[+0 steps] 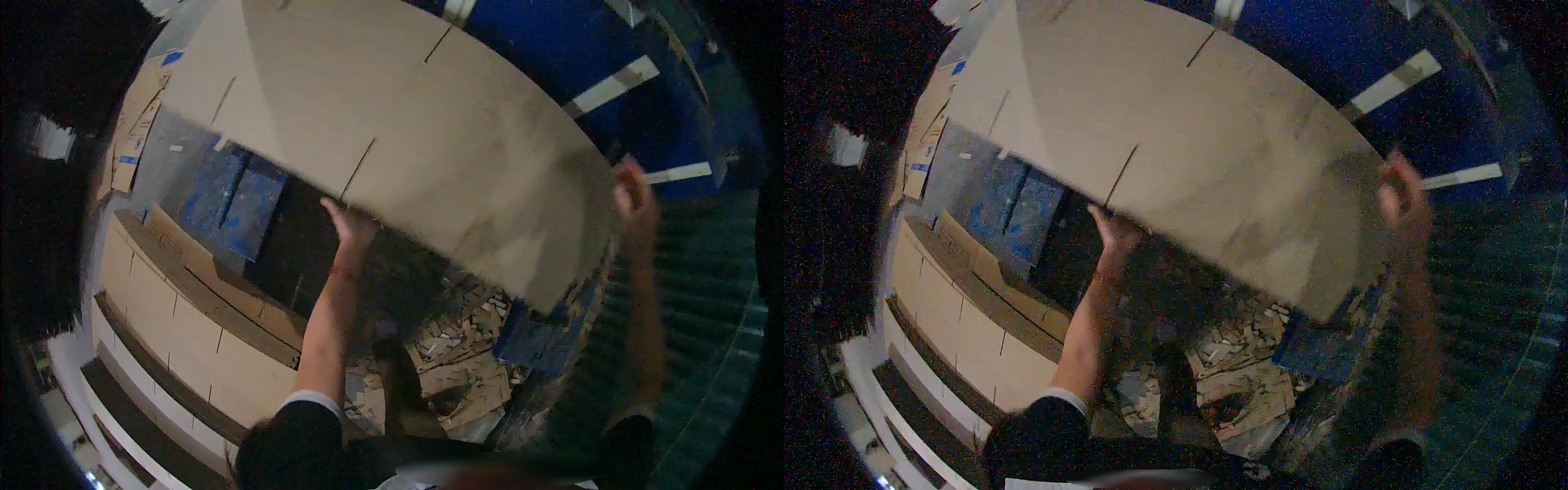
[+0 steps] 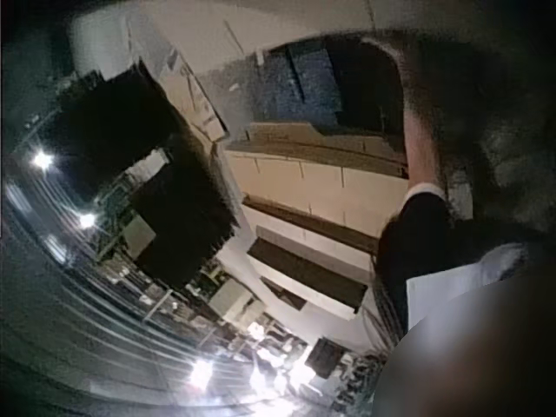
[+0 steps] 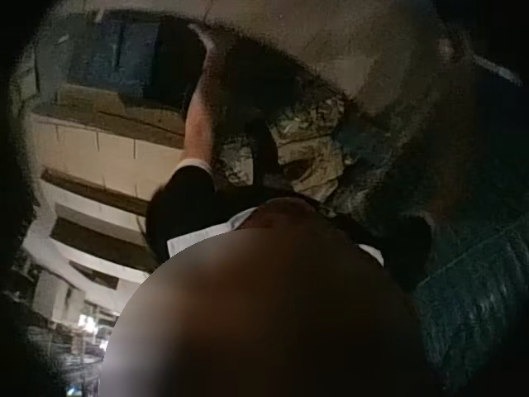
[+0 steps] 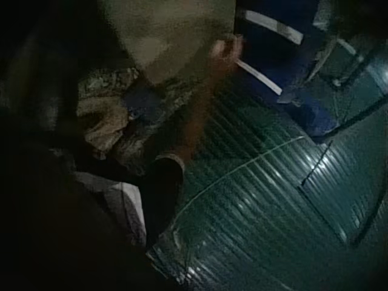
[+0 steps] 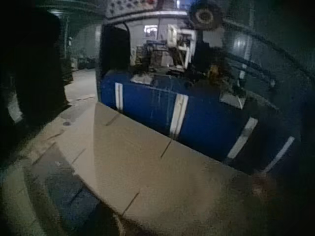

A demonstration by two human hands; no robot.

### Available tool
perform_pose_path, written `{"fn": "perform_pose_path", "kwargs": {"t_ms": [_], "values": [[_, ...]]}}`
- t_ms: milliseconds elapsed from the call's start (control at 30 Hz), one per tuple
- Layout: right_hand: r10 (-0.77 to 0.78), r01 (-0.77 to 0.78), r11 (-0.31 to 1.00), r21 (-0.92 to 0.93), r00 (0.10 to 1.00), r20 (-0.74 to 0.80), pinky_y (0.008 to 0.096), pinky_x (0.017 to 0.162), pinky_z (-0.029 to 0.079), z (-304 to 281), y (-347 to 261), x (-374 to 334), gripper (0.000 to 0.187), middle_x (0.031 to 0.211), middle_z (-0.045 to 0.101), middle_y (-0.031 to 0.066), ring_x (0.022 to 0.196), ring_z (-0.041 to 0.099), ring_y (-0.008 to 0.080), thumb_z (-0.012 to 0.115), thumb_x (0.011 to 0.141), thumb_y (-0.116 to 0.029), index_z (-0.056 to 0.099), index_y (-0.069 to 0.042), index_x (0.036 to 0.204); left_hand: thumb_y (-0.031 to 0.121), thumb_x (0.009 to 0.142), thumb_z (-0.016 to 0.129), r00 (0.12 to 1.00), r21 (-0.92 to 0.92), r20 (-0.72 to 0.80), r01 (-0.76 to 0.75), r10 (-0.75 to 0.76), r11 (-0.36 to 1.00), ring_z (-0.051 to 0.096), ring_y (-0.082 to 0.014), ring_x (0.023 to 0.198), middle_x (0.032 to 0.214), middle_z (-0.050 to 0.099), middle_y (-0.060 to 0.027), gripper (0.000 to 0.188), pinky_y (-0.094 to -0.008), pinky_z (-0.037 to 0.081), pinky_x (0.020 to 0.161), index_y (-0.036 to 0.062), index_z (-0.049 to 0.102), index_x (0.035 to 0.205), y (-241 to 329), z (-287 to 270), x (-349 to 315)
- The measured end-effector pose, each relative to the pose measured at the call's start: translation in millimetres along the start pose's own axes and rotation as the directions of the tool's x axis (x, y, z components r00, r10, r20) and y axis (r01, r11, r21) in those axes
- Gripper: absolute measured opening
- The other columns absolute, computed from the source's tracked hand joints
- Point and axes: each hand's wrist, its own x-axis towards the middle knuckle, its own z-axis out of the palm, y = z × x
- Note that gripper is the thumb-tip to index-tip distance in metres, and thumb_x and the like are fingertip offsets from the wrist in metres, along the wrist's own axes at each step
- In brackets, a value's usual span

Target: The person repeatedly picks up flat cardboard sheets from a machine table and stacks them on the floor. The person handles the sheets one at a time, aligning them into a growing pile.

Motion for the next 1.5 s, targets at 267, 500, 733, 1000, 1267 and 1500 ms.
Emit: {"fn": "perform_pose_path", "kwargs": {"t_ms": [267, 500, 733, 1000, 1267, 1500], "values": [[0.414, -0.438, 0.855, -0.277, 0.254, 0.874, 0.0349, 0.085, 0.042, 143, -59, -410, 0.041, 0.109, 0.055, 0.0150, 0.096, 0.054, 0.0274, 0.055, 0.078, -0.020, 0.049, -0.003, 0.115, 0.071, 0.077, 0.035, 0.993, 0.404, -0.009, 0.112, -0.118, 0.908, 0.050, -0.0300, 0.091, 0.119, 0.048, -0.0148, 0.083, -0.0471, 0.039, 0.085, 0.0060, 0.040, 0.128, -40, -30, 117], [0.336, -0.499, 0.821, -0.275, 0.034, 0.941, 0.0422, 0.085, 0.042, 158, -106, -483, 0.056, 0.108, 0.054, 0.0210, 0.093, 0.055, 0.0356, 0.049, 0.083, -0.039, 0.037, -0.008, 0.129, 0.052, 0.084, 0.045, 0.984, 0.465, -0.048, 0.176, -0.174, 0.868, 0.048, -0.0260, 0.098, 0.116, 0.048, -0.0075, 0.053, -0.0373, 0.040, 0.078, 0.0103, 0.046, 0.118, -30, -44, 131], [0.313, -0.204, 0.921, -0.332, -0.123, 0.942, 0.0430, 0.093, 0.037, 201, -134, -476, 0.054, 0.128, 0.043, 0.0204, 0.113, 0.045, 0.0363, 0.052, 0.082, -0.033, 0.041, -0.006, 0.127, 0.047, 0.084, 0.050, 1.000, 0.387, 0.025, 0.002, -0.012, 0.922, 0.034, -0.0267, 0.120, 0.129, 0.039, -0.0065, 0.057, -0.0438, 0.026, 0.098, 0.0134, 0.035, 0.129, -44, -92, -11], [0.232, 0.216, 0.957, -0.192, -0.182, 0.956, 0.0442, 0.085, 0.044, 251, -154, -426, 0.049, 0.118, 0.050, 0.0246, 0.107, 0.049, 0.0390, 0.052, 0.086, -0.026, 0.040, -0.002, 0.127, 0.045, 0.086, 0.050, 0.925, 0.487, -0.352, 0.052, 0.141, 0.872, 0.044, -0.0211, 0.115, 0.125, 0.047, -0.0057, 0.056, -0.0417, 0.036, 0.091, 0.0133, 0.036, 0.130, 33, -317, -321], [0.077, 0.625, 0.766, 0.151, -0.322, 0.944, 0.0441, 0.081, 0.046, 331, -261, -442, 0.049, 0.107, 0.056, 0.0216, 0.093, 0.056, 0.0372, 0.059, 0.079, -0.032, 0.048, -0.007, 0.120, 0.046, 0.082, 0.048, -0.316, 0.418, -0.906, -0.548, 0.283, 0.725, 0.049, -0.0175, 0.060, 0.069, 0.054, -0.0058, 0.044, -0.0347, 0.037, 0.052, 0.0027, 0.053, 0.081, 116, -565, -692], [0.093, 0.457, 0.873, 0.171, -0.499, 0.861, 0.0411, 0.082, 0.044, 506, -434, -537, 0.048, 0.106, 0.057, 0.0190, 0.098, 0.056, 0.0318, 0.059, 0.078, -0.027, 0.048, -0.007, 0.120, 0.060, 0.077, 0.050, -0.250, 0.086, -0.958, -0.713, -0.138, 0.696, 0.040, -0.0326, 0.115, 0.129, 0.039, -0.0170, 0.081, -0.0471, 0.036, 0.088, -0.0044, 0.038, 0.124, 106, -660, -782]]}}
